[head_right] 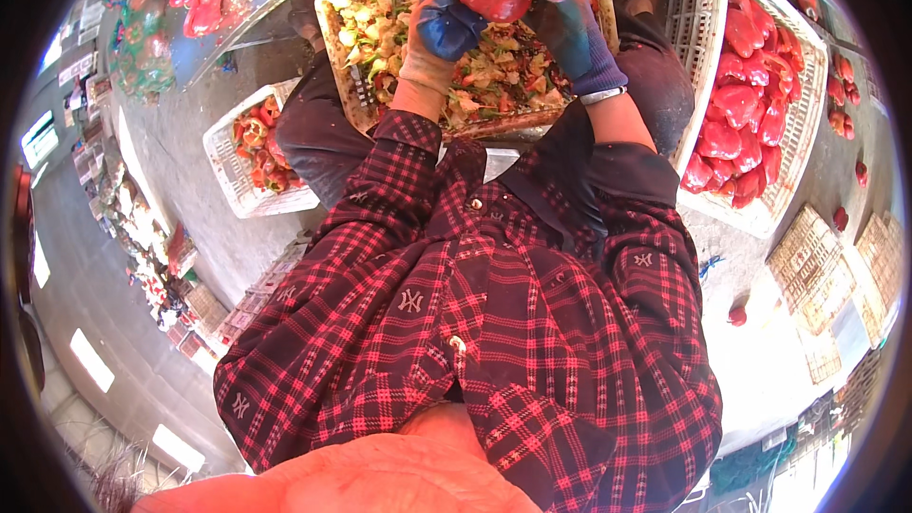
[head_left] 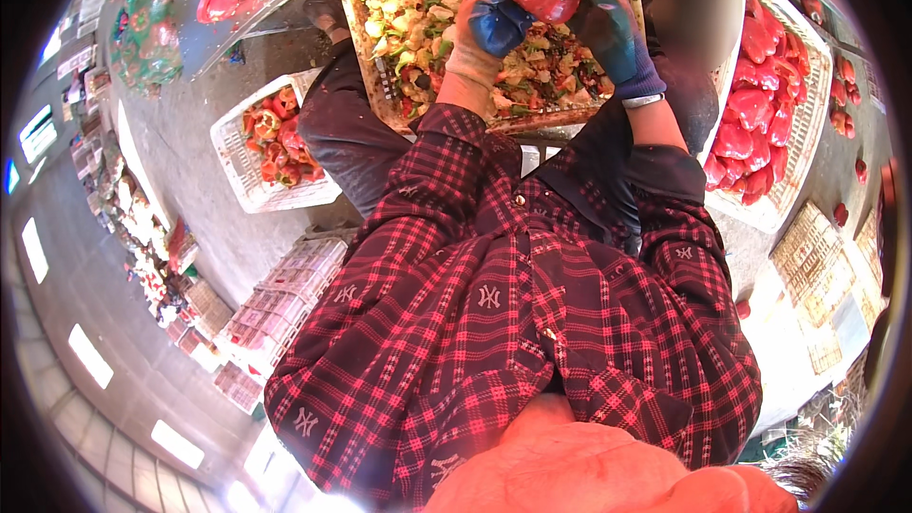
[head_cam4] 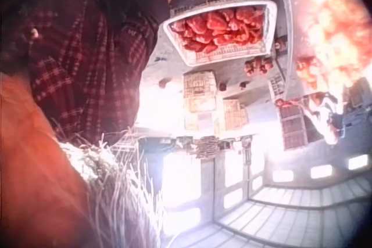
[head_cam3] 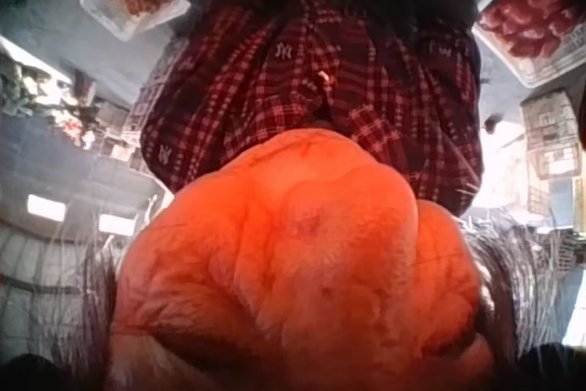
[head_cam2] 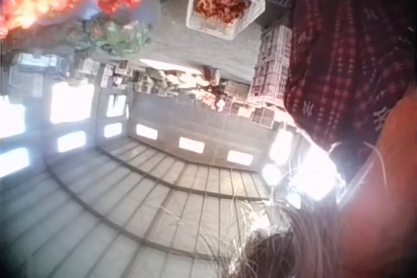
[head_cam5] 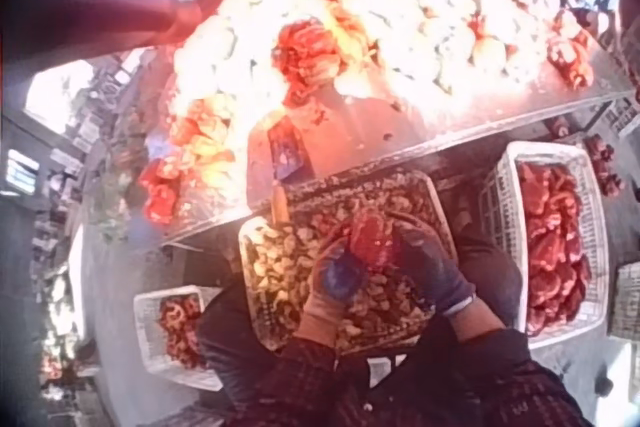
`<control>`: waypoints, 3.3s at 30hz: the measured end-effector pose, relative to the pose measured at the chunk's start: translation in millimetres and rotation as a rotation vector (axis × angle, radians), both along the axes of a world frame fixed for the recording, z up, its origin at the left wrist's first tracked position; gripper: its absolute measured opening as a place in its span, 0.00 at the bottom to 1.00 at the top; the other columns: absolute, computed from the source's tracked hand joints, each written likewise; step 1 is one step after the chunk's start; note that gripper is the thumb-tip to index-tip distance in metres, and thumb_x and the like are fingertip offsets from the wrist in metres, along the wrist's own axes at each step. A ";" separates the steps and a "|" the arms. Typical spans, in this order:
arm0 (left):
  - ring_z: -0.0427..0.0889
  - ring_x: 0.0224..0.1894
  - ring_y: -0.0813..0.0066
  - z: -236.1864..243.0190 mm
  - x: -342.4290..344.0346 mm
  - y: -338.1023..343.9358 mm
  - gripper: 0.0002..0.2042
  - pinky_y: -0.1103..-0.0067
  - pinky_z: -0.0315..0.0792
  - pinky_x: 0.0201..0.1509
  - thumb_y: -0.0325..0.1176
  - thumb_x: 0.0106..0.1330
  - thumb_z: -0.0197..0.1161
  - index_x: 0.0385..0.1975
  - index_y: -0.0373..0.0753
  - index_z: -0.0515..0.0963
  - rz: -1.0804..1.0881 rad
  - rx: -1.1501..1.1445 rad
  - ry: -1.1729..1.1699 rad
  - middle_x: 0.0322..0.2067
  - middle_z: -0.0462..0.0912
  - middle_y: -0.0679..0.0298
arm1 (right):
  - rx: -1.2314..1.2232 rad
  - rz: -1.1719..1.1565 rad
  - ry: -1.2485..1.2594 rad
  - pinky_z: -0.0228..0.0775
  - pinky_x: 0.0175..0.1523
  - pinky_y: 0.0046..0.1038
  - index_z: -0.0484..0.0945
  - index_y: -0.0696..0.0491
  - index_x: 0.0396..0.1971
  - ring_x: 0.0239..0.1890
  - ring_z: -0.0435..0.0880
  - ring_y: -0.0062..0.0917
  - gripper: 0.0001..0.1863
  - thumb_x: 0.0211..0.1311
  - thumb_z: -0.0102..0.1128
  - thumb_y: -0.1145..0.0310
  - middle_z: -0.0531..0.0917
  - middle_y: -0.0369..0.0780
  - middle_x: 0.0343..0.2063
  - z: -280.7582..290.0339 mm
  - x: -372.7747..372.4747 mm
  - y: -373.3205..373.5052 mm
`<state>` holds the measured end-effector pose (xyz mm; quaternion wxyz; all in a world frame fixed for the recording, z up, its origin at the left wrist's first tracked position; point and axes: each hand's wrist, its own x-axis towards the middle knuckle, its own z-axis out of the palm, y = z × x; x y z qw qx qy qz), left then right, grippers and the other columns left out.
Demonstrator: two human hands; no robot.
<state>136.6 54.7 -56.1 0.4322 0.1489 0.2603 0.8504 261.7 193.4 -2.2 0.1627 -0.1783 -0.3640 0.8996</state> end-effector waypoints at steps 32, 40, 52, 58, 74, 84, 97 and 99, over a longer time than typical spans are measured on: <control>0.80 0.41 0.65 81.3 -99.9 -340.8 0.18 0.72 0.74 0.48 0.39 0.66 0.55 0.49 0.31 0.75 1.050 -1.048 0.499 0.42 0.80 0.55 | 0.501 0.037 -0.319 0.73 0.47 0.21 0.77 0.60 0.48 0.41 0.80 0.20 0.16 0.60 0.60 0.72 0.82 0.39 0.40 -43.2 -24.4 2.8; 0.77 0.49 0.49 82.7 -191.0 -309.5 0.27 0.64 0.71 0.52 0.49 0.57 0.62 0.48 0.33 0.73 0.828 -1.802 1.322 0.43 0.80 0.46 | 0.468 0.007 -0.390 0.75 0.49 0.24 0.75 0.60 0.51 0.44 0.80 0.23 0.19 0.60 0.61 0.72 0.81 0.41 0.42 -34.6 -28.6 -2.3; 0.79 0.47 0.60 76.4 -285.4 -68.6 0.27 0.71 0.75 0.47 0.47 0.57 0.65 0.53 0.39 0.70 0.404 -1.661 1.550 0.46 0.79 0.54 | 0.556 0.048 -0.255 0.74 0.48 0.23 0.76 0.61 0.48 0.41 0.80 0.20 0.16 0.61 0.60 0.72 0.82 0.39 0.40 -45.1 -36.3 0.0; 0.80 0.44 0.67 56.1 -203.6 -113.5 0.22 0.74 0.78 0.41 0.42 0.60 0.66 0.50 0.39 0.71 0.714 -0.600 0.367 0.45 0.78 0.58 | 0.313 0.116 -0.270 0.72 0.53 0.23 0.73 0.60 0.52 0.44 0.80 0.22 0.19 0.62 0.59 0.70 0.80 0.40 0.44 -35.9 -38.9 -13.1; 0.72 0.52 0.53 55.1 49.3 -25.4 0.23 0.64 0.68 0.54 0.34 0.56 0.64 0.52 0.34 0.69 0.461 -0.862 1.319 0.48 0.74 0.52 | 0.963 0.127 -0.093 0.69 0.56 0.29 0.68 0.61 0.52 0.52 0.76 0.31 0.32 0.43 0.71 0.80 0.75 0.46 0.50 -40.0 2.9 -10.3; 0.78 0.40 0.57 58.9 32.8 -16.5 0.13 0.65 0.72 0.43 0.36 0.52 0.64 0.38 0.40 0.78 0.251 -0.923 1.884 0.38 0.80 0.61 | 0.276 0.124 -0.238 0.67 0.57 0.35 0.67 0.56 0.57 0.52 0.75 0.33 0.27 0.58 0.57 0.64 0.75 0.44 0.52 -29.8 -2.4 -22.1; 0.80 0.31 0.64 43.0 -1.1 -45.1 0.14 0.72 0.73 0.31 0.38 0.62 0.57 0.42 0.36 0.74 0.440 -1.212 1.448 0.30 0.80 0.55 | 0.236 0.016 -0.204 0.73 0.51 0.28 0.69 0.58 0.53 0.45 0.78 0.24 0.23 0.65 0.47 0.57 0.76 0.39 0.45 -32.1 -2.7 -14.5; 0.80 0.34 0.60 60.3 7.2 -30.1 0.15 0.70 0.73 0.35 0.37 0.59 0.60 0.44 0.37 0.75 0.240 -1.121 1.436 0.30 0.80 0.54 | 0.246 0.044 -0.276 0.73 0.51 0.27 0.69 0.58 0.52 0.46 0.78 0.23 0.23 0.66 0.47 0.57 0.76 0.39 0.44 -35.2 -3.9 -14.4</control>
